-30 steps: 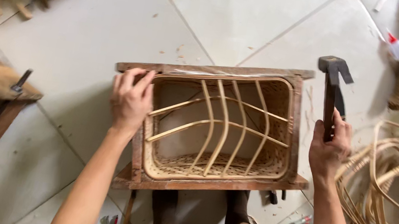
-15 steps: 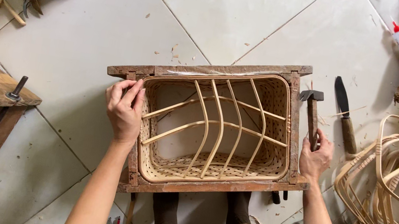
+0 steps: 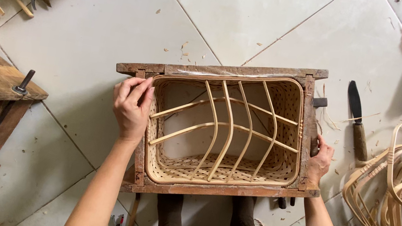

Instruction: The person inserts thin wooden strips into a woven basket frame, secures them with a hammer, and applies glue to the joints. The person then removes the strips and repositions the basket.

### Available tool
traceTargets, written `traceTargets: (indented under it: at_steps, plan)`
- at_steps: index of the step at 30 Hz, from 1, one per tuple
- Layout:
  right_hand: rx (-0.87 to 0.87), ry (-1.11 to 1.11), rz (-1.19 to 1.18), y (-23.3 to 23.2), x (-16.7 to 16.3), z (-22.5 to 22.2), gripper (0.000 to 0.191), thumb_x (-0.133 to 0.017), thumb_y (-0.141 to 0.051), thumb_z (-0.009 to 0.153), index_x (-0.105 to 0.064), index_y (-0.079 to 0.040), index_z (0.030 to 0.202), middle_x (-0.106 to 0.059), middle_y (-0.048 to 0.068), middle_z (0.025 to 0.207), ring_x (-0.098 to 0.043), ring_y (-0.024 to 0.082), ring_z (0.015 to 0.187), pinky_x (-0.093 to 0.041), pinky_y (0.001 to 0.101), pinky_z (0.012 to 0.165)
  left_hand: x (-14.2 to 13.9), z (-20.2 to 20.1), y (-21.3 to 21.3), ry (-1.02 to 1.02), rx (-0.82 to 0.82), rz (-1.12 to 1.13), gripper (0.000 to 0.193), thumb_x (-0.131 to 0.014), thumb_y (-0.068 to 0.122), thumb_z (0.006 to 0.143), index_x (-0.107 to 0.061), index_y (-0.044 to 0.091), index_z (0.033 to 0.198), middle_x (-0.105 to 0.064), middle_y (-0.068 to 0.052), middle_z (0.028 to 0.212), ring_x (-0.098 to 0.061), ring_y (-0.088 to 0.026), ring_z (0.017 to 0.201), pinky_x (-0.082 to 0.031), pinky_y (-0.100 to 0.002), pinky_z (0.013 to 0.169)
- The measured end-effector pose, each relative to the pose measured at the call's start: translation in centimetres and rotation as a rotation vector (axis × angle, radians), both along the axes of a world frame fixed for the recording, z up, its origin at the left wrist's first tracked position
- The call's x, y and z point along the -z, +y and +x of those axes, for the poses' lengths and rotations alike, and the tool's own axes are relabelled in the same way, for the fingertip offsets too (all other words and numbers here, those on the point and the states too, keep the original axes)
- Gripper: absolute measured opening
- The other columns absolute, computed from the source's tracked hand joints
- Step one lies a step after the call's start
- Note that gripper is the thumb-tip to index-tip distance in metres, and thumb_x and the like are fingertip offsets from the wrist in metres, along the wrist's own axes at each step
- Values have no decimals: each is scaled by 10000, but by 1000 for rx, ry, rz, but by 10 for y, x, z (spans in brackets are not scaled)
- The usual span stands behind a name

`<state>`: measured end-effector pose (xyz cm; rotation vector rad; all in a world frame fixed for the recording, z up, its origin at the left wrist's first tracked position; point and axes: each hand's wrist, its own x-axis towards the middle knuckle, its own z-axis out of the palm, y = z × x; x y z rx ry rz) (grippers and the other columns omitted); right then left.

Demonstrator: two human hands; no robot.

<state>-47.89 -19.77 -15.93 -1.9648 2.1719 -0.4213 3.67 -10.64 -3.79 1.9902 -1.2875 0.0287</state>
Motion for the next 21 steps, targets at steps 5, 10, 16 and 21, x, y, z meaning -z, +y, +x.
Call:
traceTargets:
  at_steps: [5,10,16,21]
  plan:
    - [-115,-122,43,0,-12,4,448,-566,-117,1063,-609,-219,1497,-599,81,1230,-633,230,1061,-544,375,924,-9,14,-17,-68,-28,153,100,-845,219,883,-781,165,937,-680,-14,984,-600,-257,969,-517,-403,838]
    - [-195,-13,-270,-28,-51,-28,270,-673,-145,1035,-678,-39,1283,-594,156,1225,-577,343,1150,-462,446,998,-27,33,-24,65,173,321,108,-840,206,896,-768,153,958,-677,-41,964,-626,-239,936,-508,-409,856]
    - [9,-144,-66,-41,-76,-75,313,-690,-131,966,-647,-57,1267,-600,135,1153,-623,279,1026,-505,386,943,-34,30,-15,195,186,437,127,-829,220,952,-771,110,980,-686,-55,977,-658,-181,853,-531,-350,792]
    - [-75,280,-96,-51,-68,-99,530,-795,-182,851,-591,-73,1327,-610,161,1187,-594,321,1104,-485,445,959,-24,34,-16,155,201,551,149,-824,220,936,-762,105,1008,-698,-61,1019,-680,-184,867,-546,-346,798]
